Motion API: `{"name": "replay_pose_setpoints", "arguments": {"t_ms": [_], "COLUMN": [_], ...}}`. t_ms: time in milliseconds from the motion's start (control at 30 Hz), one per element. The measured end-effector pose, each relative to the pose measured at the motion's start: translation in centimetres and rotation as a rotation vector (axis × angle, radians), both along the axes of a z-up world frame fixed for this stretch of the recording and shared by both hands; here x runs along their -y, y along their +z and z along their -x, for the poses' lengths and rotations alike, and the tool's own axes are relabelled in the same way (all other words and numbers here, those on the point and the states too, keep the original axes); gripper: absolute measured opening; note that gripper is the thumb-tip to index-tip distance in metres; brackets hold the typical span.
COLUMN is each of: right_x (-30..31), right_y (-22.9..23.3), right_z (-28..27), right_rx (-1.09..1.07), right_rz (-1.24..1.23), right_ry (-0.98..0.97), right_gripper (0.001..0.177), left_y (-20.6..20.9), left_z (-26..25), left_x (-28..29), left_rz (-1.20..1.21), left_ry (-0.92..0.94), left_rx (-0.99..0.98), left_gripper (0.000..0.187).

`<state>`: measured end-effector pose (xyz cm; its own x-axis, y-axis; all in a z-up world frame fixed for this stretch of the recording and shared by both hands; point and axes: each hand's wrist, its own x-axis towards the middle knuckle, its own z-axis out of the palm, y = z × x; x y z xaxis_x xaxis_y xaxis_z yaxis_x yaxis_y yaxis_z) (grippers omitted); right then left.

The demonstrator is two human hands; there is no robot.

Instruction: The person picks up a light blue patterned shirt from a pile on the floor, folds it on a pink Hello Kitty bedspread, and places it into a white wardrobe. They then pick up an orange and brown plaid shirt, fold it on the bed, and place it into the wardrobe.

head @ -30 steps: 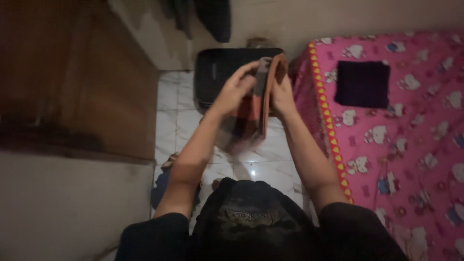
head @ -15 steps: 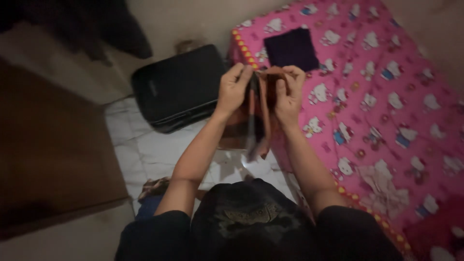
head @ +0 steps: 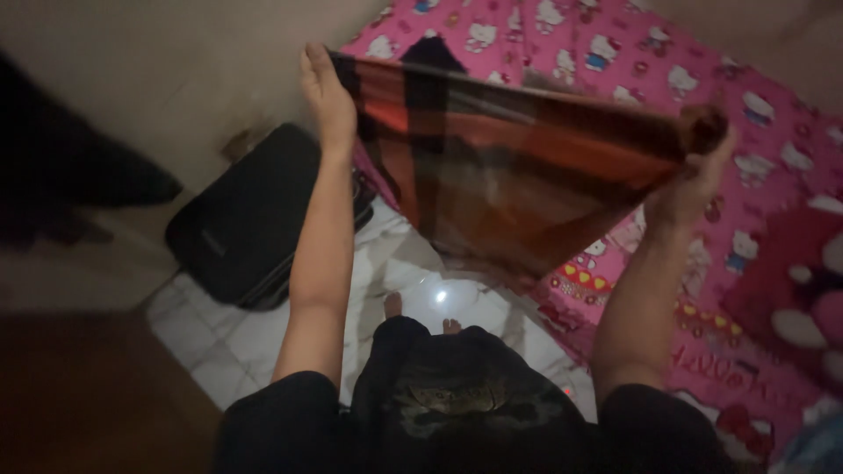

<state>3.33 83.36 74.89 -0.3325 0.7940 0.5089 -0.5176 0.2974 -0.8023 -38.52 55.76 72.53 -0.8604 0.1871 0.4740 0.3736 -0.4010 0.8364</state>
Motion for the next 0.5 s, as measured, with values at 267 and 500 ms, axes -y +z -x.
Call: {"name": "replay_pose_setpoints", "arguments": {"t_ms": [267,500], "right_x": [-0.7,4.2], "right_y": [-0.1,0.2], "right_z": [-7.9,-10.5], "right_rx": [0.374,0.271], "right_rz": [-0.212,0.014], "right_ry": [-0.318,-0.767], "right_gripper": [0.041,0.039], "left_y": [9.0,8.3], "left_z": [-1.1,3.9], "left_x": [-5.4,-10.0], "left_rz": [0.375,0.406], "left_ry": [-0.332,-0.441], "left_rx": [-0.523,-0.963], "left_gripper": [0.056,0.040]}}
